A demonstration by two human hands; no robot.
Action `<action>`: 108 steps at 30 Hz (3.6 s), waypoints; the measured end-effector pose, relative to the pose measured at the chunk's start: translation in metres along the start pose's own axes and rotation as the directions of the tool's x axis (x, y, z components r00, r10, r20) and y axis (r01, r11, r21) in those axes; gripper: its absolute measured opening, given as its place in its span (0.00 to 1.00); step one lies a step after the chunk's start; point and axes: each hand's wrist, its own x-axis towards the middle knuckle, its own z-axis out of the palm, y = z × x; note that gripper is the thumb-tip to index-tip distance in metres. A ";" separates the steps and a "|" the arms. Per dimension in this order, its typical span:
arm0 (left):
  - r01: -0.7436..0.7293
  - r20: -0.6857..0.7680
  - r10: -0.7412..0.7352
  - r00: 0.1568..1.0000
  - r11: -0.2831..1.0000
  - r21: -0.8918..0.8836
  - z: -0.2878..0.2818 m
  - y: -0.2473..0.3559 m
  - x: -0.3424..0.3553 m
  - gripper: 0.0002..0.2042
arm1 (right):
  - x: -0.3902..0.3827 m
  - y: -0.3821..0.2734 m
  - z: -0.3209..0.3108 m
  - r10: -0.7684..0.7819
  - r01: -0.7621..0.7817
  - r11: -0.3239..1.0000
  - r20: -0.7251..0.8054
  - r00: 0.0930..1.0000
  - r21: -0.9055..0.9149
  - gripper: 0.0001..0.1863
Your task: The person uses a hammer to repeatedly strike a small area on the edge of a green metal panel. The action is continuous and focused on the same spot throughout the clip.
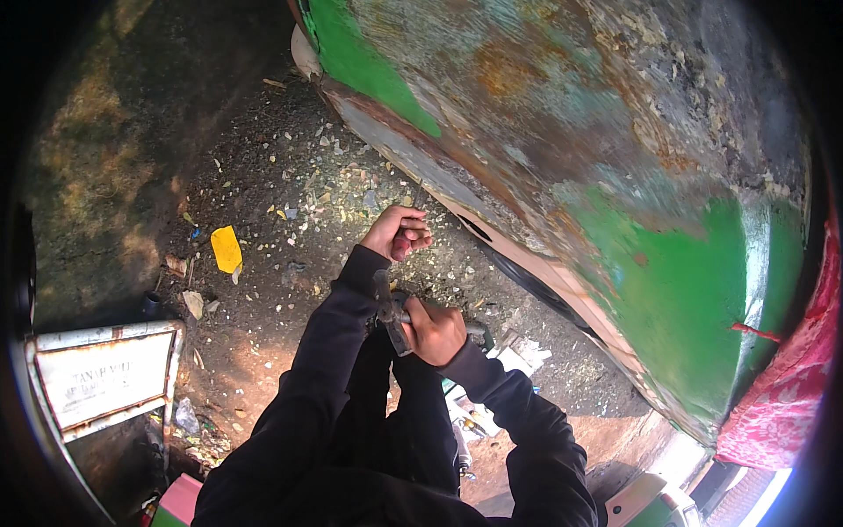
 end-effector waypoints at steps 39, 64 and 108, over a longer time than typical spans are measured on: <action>0.153 0.193 -0.095 0.977 0.939 -0.308 -0.035 0.018 0.004 0.16 | 0.026 -0.051 -0.012 -0.049 0.047 0.998 0.054 0.997 0.039 0.11; 0.035 0.059 -0.030 0.998 0.996 -0.087 -0.016 0.010 -0.007 0.18 | 0.016 -0.035 -0.005 0.055 -0.057 0.998 0.075 0.996 0.025 0.15; -0.023 -0.099 0.007 0.995 0.987 -0.158 -0.001 -0.003 0.007 0.12 | 0.006 -0.005 0.002 0.155 -0.159 0.985 0.057 0.986 0.070 0.14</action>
